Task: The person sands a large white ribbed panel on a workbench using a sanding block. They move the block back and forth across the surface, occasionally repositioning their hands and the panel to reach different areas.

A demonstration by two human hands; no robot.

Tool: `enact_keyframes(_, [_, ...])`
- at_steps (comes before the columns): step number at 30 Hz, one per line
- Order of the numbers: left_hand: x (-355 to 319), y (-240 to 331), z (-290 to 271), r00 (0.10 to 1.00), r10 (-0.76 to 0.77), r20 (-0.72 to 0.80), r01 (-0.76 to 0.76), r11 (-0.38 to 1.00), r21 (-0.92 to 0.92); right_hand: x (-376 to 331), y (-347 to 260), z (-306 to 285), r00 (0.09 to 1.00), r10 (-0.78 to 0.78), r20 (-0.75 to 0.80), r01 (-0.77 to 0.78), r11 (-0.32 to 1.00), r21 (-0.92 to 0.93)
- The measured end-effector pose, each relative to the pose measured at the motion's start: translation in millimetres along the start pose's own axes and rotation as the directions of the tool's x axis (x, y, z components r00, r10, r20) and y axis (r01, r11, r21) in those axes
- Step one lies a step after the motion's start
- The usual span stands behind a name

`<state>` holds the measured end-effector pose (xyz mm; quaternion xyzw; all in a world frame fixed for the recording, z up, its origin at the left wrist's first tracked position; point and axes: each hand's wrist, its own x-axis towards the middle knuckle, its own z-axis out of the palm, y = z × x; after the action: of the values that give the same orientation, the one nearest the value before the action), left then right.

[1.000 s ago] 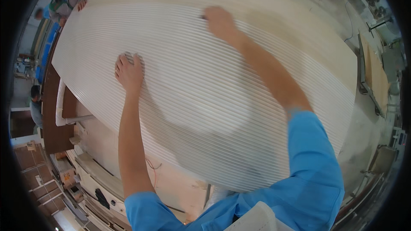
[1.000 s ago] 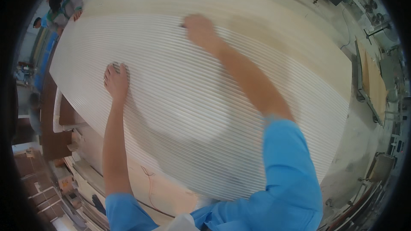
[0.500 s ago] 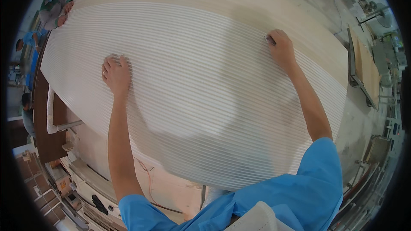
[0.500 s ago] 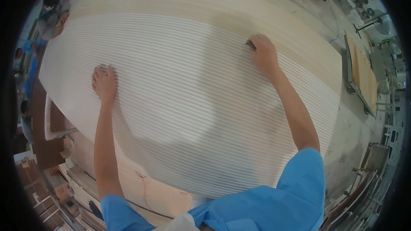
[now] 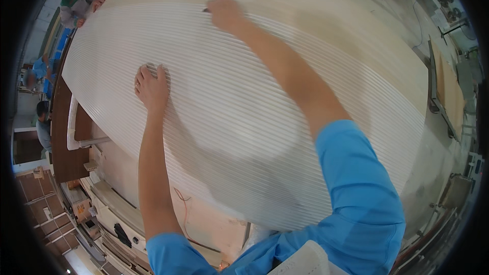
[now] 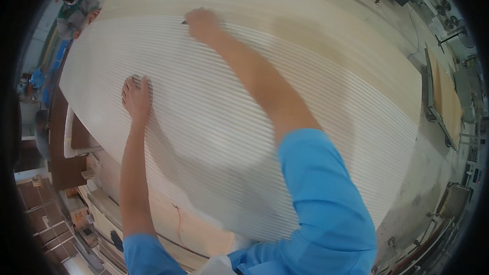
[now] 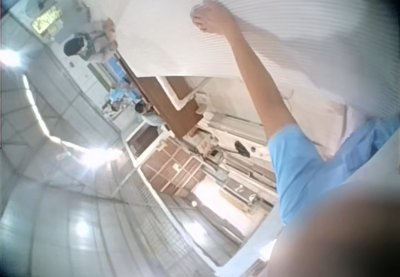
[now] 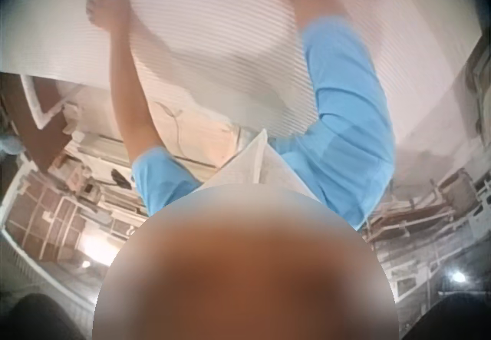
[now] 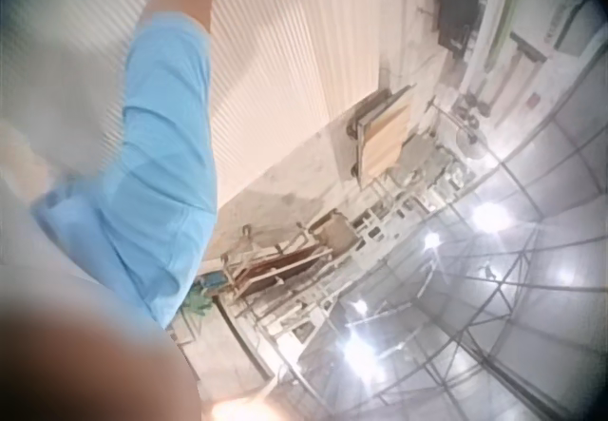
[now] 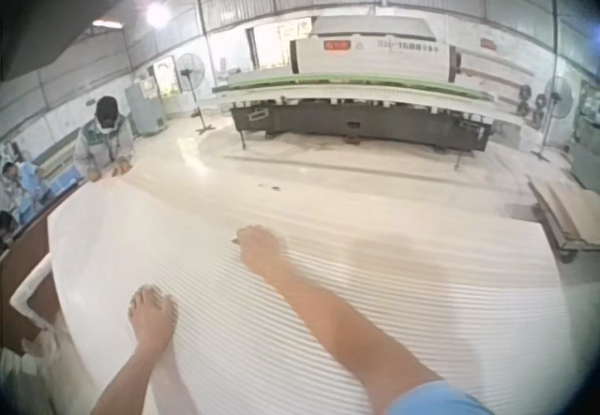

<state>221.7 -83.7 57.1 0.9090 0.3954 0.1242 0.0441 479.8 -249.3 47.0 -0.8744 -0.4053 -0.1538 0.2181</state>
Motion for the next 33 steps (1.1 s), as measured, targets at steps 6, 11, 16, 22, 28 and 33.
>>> enact_keyframes(6, [4,-9,9,0.999,0.034,-0.019,-0.034,0.999,0.017,-185,101,-129,0.993,0.11,0.03,-0.108,0.992,-0.067])
enact_keyframes(11, [5,-5,8,0.999,0.031,-0.011,-0.03,0.997,0.073,-276,144,-208,0.915,0.403,0.032,-0.404,0.914,0.043])
enact_keyframes(16, [2,1,3,1.0,0.014,-0.002,-0.014,0.999,0.047,-265,143,-202,0.915,0.402,-0.028,-0.4,0.915,0.047])
enact_keyframes(22, [4,-5,13,0.999,0.02,-0.031,-0.018,0.999,0.044,-176,101,-131,0.989,0.142,-0.047,-0.144,0.988,-0.051])
enact_keyframes(28, [4,-6,11,0.999,0.011,-0.044,-0.012,1.0,-0.008,7,5,-5,0.986,0.104,0.13,-0.11,0.993,0.04])
enact_keyframes(33, [3,-4,3,1.0,0.012,-0.015,-0.012,1.0,0.002,-3,7,-20,0.993,0.058,0.107,-0.061,0.998,0.028])
